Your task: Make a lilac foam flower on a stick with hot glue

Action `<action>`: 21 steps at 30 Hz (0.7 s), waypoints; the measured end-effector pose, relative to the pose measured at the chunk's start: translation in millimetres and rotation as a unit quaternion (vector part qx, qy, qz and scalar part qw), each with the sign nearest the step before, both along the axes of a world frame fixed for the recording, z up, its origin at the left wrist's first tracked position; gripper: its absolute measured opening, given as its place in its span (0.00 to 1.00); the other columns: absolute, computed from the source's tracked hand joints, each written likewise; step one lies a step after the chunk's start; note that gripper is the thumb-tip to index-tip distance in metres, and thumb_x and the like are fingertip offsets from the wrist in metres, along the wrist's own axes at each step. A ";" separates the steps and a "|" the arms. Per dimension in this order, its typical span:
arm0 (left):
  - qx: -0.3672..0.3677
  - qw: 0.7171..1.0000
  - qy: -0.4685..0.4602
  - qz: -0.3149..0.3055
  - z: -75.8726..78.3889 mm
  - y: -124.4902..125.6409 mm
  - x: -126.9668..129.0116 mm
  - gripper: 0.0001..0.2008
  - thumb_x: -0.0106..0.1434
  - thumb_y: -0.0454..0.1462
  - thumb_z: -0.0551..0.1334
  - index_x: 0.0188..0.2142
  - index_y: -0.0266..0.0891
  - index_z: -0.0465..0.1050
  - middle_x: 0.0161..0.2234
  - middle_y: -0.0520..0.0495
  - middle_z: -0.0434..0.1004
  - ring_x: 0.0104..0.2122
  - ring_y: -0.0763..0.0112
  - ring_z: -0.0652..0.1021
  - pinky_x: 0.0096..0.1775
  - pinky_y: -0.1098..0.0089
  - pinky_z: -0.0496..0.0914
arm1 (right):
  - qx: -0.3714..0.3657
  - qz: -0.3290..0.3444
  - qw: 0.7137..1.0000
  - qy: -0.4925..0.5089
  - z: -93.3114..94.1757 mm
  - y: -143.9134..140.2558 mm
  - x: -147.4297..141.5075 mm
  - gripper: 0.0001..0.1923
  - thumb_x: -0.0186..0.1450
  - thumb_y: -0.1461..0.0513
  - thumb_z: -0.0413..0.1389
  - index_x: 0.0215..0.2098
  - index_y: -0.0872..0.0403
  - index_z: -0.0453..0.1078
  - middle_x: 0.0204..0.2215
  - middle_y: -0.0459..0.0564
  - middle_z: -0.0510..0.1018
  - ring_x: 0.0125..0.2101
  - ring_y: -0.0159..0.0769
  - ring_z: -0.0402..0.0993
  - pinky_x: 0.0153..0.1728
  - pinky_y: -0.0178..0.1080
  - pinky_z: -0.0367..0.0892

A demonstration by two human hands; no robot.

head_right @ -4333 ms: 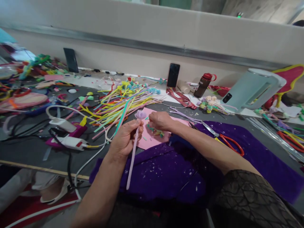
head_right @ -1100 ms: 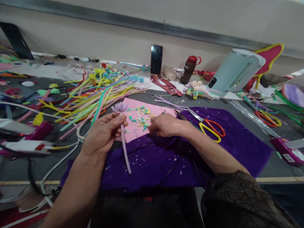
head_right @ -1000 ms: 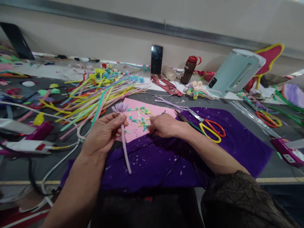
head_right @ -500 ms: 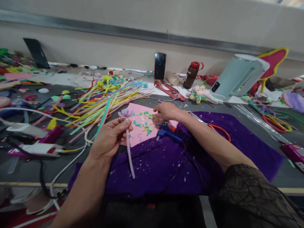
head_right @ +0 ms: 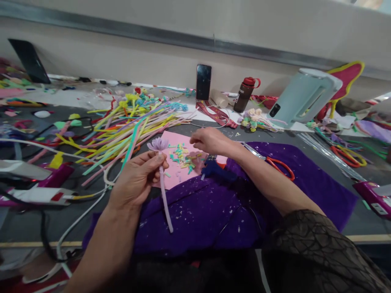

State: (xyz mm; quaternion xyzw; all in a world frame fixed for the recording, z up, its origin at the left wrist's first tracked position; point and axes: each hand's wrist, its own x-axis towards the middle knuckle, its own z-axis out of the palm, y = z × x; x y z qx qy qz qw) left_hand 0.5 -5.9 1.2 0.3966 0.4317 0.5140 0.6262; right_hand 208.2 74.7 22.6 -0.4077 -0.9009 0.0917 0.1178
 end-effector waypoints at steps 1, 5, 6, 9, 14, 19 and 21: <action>-0.001 1.000 -0.002 0.000 0.2 -0.1 -0.2 0.09 0.50 0.38 0.66 0.27 0.34 0.69 0.21 0.53 0.72 0.14 0.86 0.64 0.15 0.81 0.56 | 0.006 -0.012 1.000 -0.028 -1.8 -1.9 6.5 0.12 0.61 0.64 0.50 0.39 0.56 0.73 0.36 0.50 0.77 0.35 0.33 0.70 0.33 0.34 0.58; 0.009 1.000 -0.008 0.019 1.6 0.7 -2.4 0.09 0.50 0.38 0.66 0.26 0.34 0.69 0.20 0.54 0.72 0.13 0.86 0.64 0.15 0.81 0.56 | 0.018 -0.020 0.991 -0.129 -13.7 -13.0 15.1 0.13 0.64 0.62 0.47 0.40 0.54 0.73 0.38 0.52 0.76 0.35 0.36 0.70 0.30 0.34 0.56; 0.016 0.999 -0.011 0.030 1.8 1.1 -3.2 0.09 0.50 0.37 0.66 0.26 0.34 0.69 0.20 0.54 0.72 0.13 0.86 0.64 0.15 0.82 0.56 | 0.019 -0.011 0.990 -0.139 -16.7 -16.6 12.7 0.14 0.65 0.62 0.47 0.40 0.54 0.73 0.37 0.53 0.76 0.36 0.36 0.70 0.30 0.34 0.56; 0.026 0.998 -0.012 0.055 2.0 2.3 -4.6 0.09 0.49 0.37 0.66 0.26 0.34 0.69 0.21 0.54 0.72 0.13 0.86 0.64 0.15 0.82 0.55 | 0.010 0.024 0.988 -0.152 -23.8 -28.6 -1.1 0.14 0.65 0.60 0.47 0.38 0.55 0.73 0.35 0.54 0.75 0.35 0.36 0.69 0.32 0.34 0.57; 0.016 0.999 -0.005 0.048 0.7 3.3 -3.5 0.10 0.49 0.38 0.67 0.26 0.34 0.69 0.20 0.54 0.72 0.13 0.86 0.64 0.15 0.82 0.55 | -0.040 0.134 0.984 -0.111 -24.8 -34.9 -19.2 0.12 0.65 0.61 0.48 0.43 0.53 0.71 0.37 0.52 0.74 0.36 0.34 0.69 0.33 0.33 0.58; 0.017 0.999 -0.008 0.043 -0.1 2.9 -3.7 0.10 0.49 0.38 0.67 0.27 0.34 0.69 0.20 0.54 0.72 0.13 0.86 0.63 0.15 0.82 0.56 | -0.005 -0.023 0.996 -0.081 -25.3 1.7 -26.0 0.14 0.64 0.62 0.48 0.44 0.52 0.71 0.40 0.50 0.76 0.39 0.35 0.70 0.36 0.32 0.59; 0.017 0.999 -0.008 0.041 0.0 2.7 -4.5 0.10 0.49 0.38 0.67 0.26 0.34 0.69 0.20 0.54 0.72 0.13 0.86 0.63 0.15 0.82 0.56 | 0.003 -0.058 0.995 -0.087 -30.6 18.5 -32.0 0.14 0.63 0.62 0.47 0.43 0.53 0.72 0.40 0.52 0.76 0.40 0.38 0.71 0.35 0.34 0.59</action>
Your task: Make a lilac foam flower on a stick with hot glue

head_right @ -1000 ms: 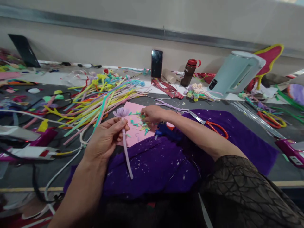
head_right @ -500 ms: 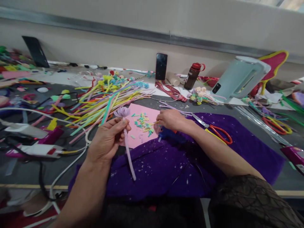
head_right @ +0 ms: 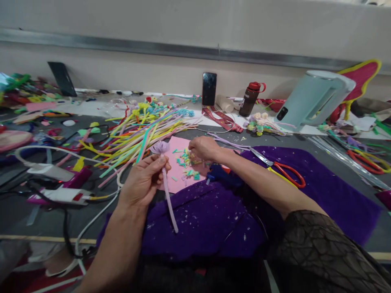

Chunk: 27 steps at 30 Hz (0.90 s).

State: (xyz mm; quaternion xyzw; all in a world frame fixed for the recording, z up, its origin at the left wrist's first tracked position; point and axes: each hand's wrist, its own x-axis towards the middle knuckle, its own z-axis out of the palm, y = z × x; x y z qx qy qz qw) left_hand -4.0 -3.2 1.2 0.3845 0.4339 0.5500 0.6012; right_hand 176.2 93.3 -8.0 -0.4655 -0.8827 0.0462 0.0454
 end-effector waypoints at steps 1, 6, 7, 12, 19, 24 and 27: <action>0.000 1.000 -0.001 0.000 0.1 -0.1 -0.3 0.10 0.49 0.38 0.66 0.26 0.34 0.69 0.20 0.53 0.72 0.14 0.86 0.63 0.15 0.82 0.56 | 0.000 -0.010 1.000 -0.004 -3.6 6.6 -3.8 0.14 0.62 0.62 0.48 0.41 0.54 0.73 0.39 0.53 0.77 0.38 0.39 0.71 0.34 0.34 0.59; 0.007 1.000 -0.006 -0.004 0.6 -0.8 -0.6 0.10 0.49 0.39 0.67 0.25 0.34 0.69 0.21 0.53 0.72 0.14 0.86 0.64 0.15 0.82 0.56 | -0.013 -0.018 1.000 0.008 -16.9 19.5 -19.4 0.11 0.56 0.62 0.53 0.35 0.56 0.74 0.35 0.56 0.77 0.35 0.41 0.72 0.29 0.34 0.58; 0.007 1.000 -0.007 -0.006 0.6 -1.1 -0.8 0.10 0.49 0.39 0.67 0.25 0.34 0.69 0.21 0.54 0.72 0.14 0.86 0.64 0.15 0.82 0.56 | -0.017 -0.018 1.000 0.019 -16.6 19.4 -20.1 0.10 0.56 0.63 0.53 0.34 0.56 0.74 0.34 0.56 0.77 0.34 0.41 0.72 0.29 0.34 0.58; -0.008 1.000 -0.022 -0.018 0.7 -2.2 -2.8 0.11 0.49 0.39 0.67 0.25 0.34 0.68 0.21 0.54 0.72 0.14 0.86 0.63 0.15 0.82 0.56 | -0.057 -0.005 0.992 0.110 -2.6 5.3 -10.4 0.09 0.58 0.64 0.50 0.32 0.57 0.72 0.28 0.50 0.77 0.28 0.33 0.71 0.26 0.32 0.59; -0.042 0.997 -0.036 -0.054 -1.7 -0.3 0.3 0.12 0.48 0.40 0.67 0.25 0.33 0.69 0.20 0.54 0.70 0.13 0.87 0.62 0.14 0.82 0.54 | -0.227 0.008 0.910 0.347 13.5 -49.4 3.3 0.06 0.58 0.63 0.51 0.32 0.57 0.66 0.23 0.43 0.71 0.20 0.25 0.68 0.21 0.28 0.62; -0.044 0.996 -0.021 -0.078 -7.6 1.4 4.4 0.13 0.48 0.41 0.67 0.26 0.33 0.69 0.23 0.52 0.72 0.15 0.86 0.64 0.15 0.83 0.55 | -0.343 -0.022 0.821 0.456 24.2 -72.8 -5.3 0.05 0.55 0.62 0.54 0.27 0.57 0.64 0.19 0.40 0.67 0.16 0.23 0.65 0.17 0.27 0.60; -0.041 0.995 -0.030 -0.087 -9.7 2.1 4.3 0.13 0.49 0.41 0.66 0.28 0.33 0.69 0.23 0.52 0.71 0.15 0.87 0.64 0.15 0.83 0.55 | -0.364 -0.015 0.807 0.465 25.6 -74.8 -8.4 0.08 0.57 0.60 0.54 0.25 0.57 0.63 0.16 0.40 0.67 0.15 0.22 0.63 0.16 0.26 0.59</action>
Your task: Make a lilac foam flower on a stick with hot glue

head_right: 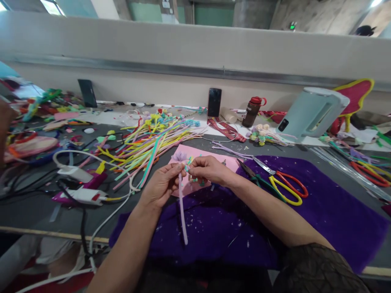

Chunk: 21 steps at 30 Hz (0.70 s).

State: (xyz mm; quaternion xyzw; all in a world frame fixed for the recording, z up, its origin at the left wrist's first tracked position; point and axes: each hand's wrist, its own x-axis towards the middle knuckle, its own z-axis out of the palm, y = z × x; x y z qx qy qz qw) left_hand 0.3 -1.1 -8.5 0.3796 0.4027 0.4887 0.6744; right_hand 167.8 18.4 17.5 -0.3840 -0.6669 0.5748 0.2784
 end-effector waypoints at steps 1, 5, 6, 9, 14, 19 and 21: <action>0.002 1.000 -0.001 0.000 -0.2 0.1 -0.2 0.13 0.49 0.41 0.66 0.28 0.33 0.69 0.23 0.52 0.71 0.15 0.87 0.64 0.15 0.83 0.55 | -0.003 0.004 1.000 0.006 -0.7 0.6 0.0 0.09 0.57 0.59 0.54 0.24 0.57 0.63 0.16 0.40 0.67 0.14 0.22 0.62 0.16 0.26 0.59; 0.002 1.000 0.010 -0.001 0.3 0.2 -0.6 0.13 0.49 0.41 0.66 0.27 0.33 0.69 0.24 0.53 0.70 0.15 0.87 0.64 0.15 0.83 0.55 | -0.017 0.019 1.000 0.017 -7.1 5.4 2.7 0.10 0.58 0.57 0.53 0.25 0.57 0.63 0.18 0.41 0.68 0.15 0.23 0.63 0.16 0.27 0.58; -0.001 1.000 0.013 -0.001 0.5 0.3 -0.5 0.13 0.49 0.41 0.66 0.27 0.33 0.69 0.23 0.53 0.70 0.15 0.86 0.64 0.15 0.83 0.55 | -0.005 0.015 1.000 0.002 -9.0 6.7 3.6 0.10 0.59 0.57 0.52 0.26 0.56 0.64 0.18 0.41 0.68 0.16 0.24 0.64 0.17 0.27 0.58; -0.006 1.000 0.017 0.006 0.8 0.7 0.0 0.13 0.48 0.42 0.67 0.26 0.34 0.69 0.23 0.52 0.71 0.15 0.86 0.64 0.15 0.82 0.54 | 0.107 -0.034 0.990 -0.090 -14.5 10.9 6.3 0.07 0.57 0.60 0.53 0.25 0.56 0.65 0.19 0.42 0.69 0.19 0.25 0.65 0.20 0.28 0.59; -0.005 1.000 0.026 0.016 0.3 1.5 0.8 0.13 0.47 0.42 0.67 0.26 0.33 0.69 0.23 0.52 0.71 0.15 0.86 0.64 0.15 0.82 0.55 | 0.104 -0.021 0.990 -0.092 -18.0 14.3 9.6 0.05 0.56 0.62 0.54 0.25 0.56 0.65 0.19 0.41 0.68 0.19 0.26 0.67 0.20 0.28 0.60; -0.001 0.999 0.032 0.009 -1.3 1.7 2.8 0.13 0.48 0.42 0.67 0.26 0.33 0.70 0.23 0.52 0.72 0.15 0.87 0.64 0.15 0.83 0.54 | 0.048 0.004 0.998 -0.038 -13.4 8.2 6.2 0.05 0.55 0.61 0.54 0.26 0.56 0.65 0.19 0.40 0.68 0.17 0.25 0.67 0.17 0.27 0.59; -0.004 0.999 0.033 0.005 -2.2 1.7 3.7 0.14 0.47 0.42 0.67 0.26 0.32 0.71 0.23 0.52 0.71 0.14 0.87 0.63 0.14 0.83 0.54 | 0.043 0.012 0.998 -0.033 -11.9 5.2 4.7 0.06 0.56 0.60 0.53 0.26 0.56 0.65 0.20 0.41 0.68 0.17 0.24 0.67 0.17 0.27 0.60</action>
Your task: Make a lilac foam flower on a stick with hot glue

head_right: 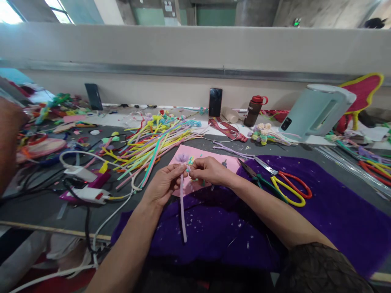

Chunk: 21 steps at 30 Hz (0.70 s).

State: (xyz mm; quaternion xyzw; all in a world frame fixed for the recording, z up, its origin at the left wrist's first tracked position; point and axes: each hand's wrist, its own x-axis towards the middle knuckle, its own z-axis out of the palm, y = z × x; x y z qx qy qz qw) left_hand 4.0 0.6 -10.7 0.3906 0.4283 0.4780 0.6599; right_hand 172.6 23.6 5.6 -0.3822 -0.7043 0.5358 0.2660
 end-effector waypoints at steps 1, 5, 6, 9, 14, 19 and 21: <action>-0.003 1.000 0.001 -0.002 -0.3 0.0 0.3 0.14 0.47 0.42 0.67 0.26 0.32 0.71 0.22 0.52 0.71 0.14 0.87 0.63 0.14 0.83 0.54 | -0.002 0.004 1.000 -0.001 0.5 -1.1 -0.3 0.07 0.57 0.60 0.53 0.26 0.56 0.65 0.20 0.41 0.69 0.17 0.24 0.66 0.17 0.27 0.59; -0.017 1.000 -0.002 -0.012 -0.7 0.3 0.2 0.13 0.48 0.42 0.67 0.26 0.33 0.71 0.20 0.53 0.70 0.13 0.85 0.64 0.14 0.82 0.54 | -0.018 0.026 0.999 -0.006 2.1 -2.9 0.5 0.10 0.59 0.57 0.53 0.26 0.57 0.66 0.19 0.42 0.69 0.17 0.23 0.64 0.17 0.27 0.59; -0.022 1.000 -0.007 -0.014 -0.6 0.5 0.0 0.13 0.48 0.42 0.67 0.27 0.33 0.71 0.20 0.53 0.70 0.13 0.85 0.64 0.13 0.82 0.54 | -0.022 0.032 0.999 -0.003 2.4 -2.9 1.0 0.11 0.59 0.56 0.52 0.26 0.57 0.67 0.19 0.42 0.69 0.16 0.23 0.64 0.18 0.27 0.59; -0.028 0.999 -0.023 -0.017 -1.0 0.9 -0.6 0.12 0.48 0.41 0.67 0.27 0.33 0.72 0.20 0.54 0.71 0.13 0.85 0.64 0.13 0.82 0.54 | -0.025 0.040 0.999 0.009 2.8 -2.7 1.9 0.12 0.59 0.56 0.53 0.26 0.57 0.68 0.19 0.42 0.69 0.16 0.23 0.63 0.18 0.27 0.58; -0.021 0.999 -0.029 -0.031 -3.1 1.3 -1.6 0.11 0.49 0.41 0.66 0.25 0.33 0.72 0.18 0.54 0.69 0.13 0.85 0.65 0.14 0.82 0.54 | -0.016 0.036 0.999 0.015 0.9 -2.6 1.4 0.09 0.57 0.58 0.53 0.25 0.57 0.68 0.19 0.42 0.69 0.17 0.24 0.64 0.18 0.28 0.58; -0.011 0.999 -0.024 -0.038 -2.2 0.3 -1.3 0.12 0.50 0.41 0.66 0.23 0.33 0.71 0.18 0.53 0.68 0.13 0.86 0.64 0.13 0.82 0.53 | -0.003 0.022 1.000 -0.002 -0.4 -2.3 -0.3 0.08 0.56 0.59 0.54 0.25 0.56 0.68 0.18 0.41 0.69 0.17 0.25 0.65 0.18 0.28 0.58; -0.009 0.999 -0.021 -0.040 -1.6 -0.1 -1.0 0.12 0.51 0.41 0.65 0.24 0.33 0.71 0.18 0.53 0.68 0.13 0.86 0.64 0.13 0.82 0.53 | 0.003 0.022 1.000 -0.007 -0.2 -2.3 -0.9 0.07 0.56 0.59 0.54 0.25 0.56 0.69 0.18 0.41 0.69 0.17 0.25 0.64 0.18 0.28 0.58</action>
